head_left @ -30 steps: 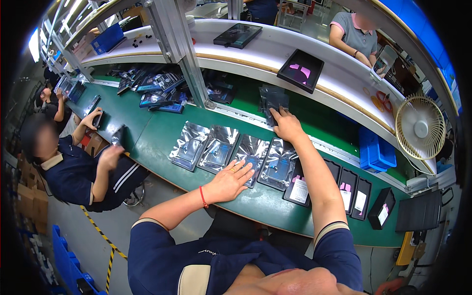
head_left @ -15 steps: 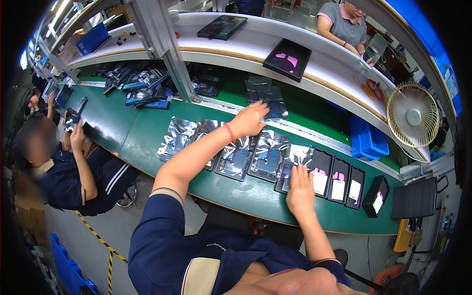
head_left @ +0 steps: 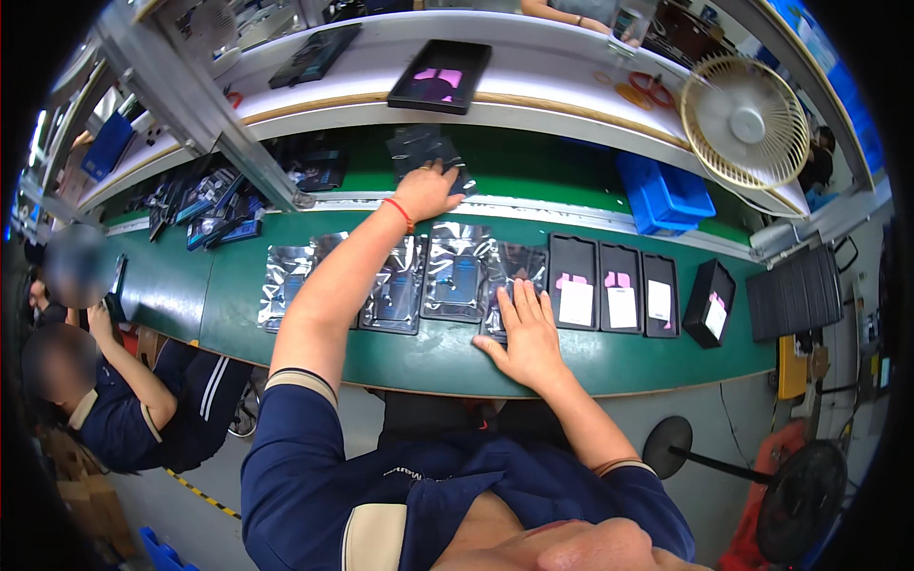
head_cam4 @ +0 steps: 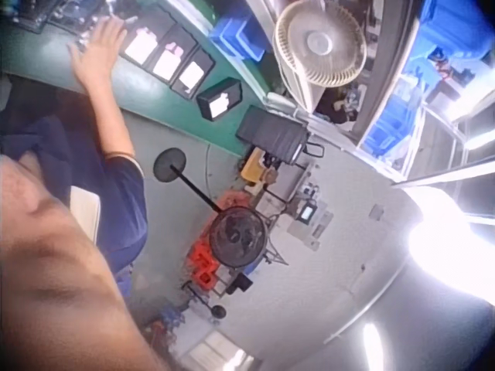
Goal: The recorder is assembling and packaging electronic devices (possibly tablet screens or controllers) into boxes at a factory assembly line.
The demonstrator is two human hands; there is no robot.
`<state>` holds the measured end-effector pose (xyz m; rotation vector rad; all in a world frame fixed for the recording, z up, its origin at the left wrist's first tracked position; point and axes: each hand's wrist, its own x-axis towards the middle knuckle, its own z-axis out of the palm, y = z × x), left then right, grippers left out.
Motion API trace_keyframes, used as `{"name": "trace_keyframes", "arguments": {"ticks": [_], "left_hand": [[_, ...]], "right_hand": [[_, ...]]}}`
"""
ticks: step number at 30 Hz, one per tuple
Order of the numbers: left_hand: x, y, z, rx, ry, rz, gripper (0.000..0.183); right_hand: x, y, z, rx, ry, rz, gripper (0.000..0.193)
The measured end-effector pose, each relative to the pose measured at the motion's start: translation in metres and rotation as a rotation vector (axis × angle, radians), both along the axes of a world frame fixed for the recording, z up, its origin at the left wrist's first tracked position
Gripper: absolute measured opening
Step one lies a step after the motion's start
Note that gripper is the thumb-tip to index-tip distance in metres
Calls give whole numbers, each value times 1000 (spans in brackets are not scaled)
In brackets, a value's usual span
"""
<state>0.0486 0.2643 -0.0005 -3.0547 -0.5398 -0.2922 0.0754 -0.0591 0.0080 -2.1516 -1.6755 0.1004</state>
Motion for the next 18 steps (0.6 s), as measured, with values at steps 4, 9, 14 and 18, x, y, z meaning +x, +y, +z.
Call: {"name": "trace_keyframes", "arguments": {"ticks": [4, 9, 14, 18], "left_hand": [[-15, 13, 11, -142, 95, -63, 70], [-14, 2, 35, -231, 281, 10, 90], [-7, 0, 32, -160, 394, -40, 88], [-10, -1, 28, -204, 289, 2, 80]], "right_hand": [[28, -24, 7, 216, 104, -123, 61], [135, -82, -2, 108, -227, -713, 51], [181, -115, -24, -67, -129, -750, 59], [171, -107, -28, -62, -161, -732, 59]]}}
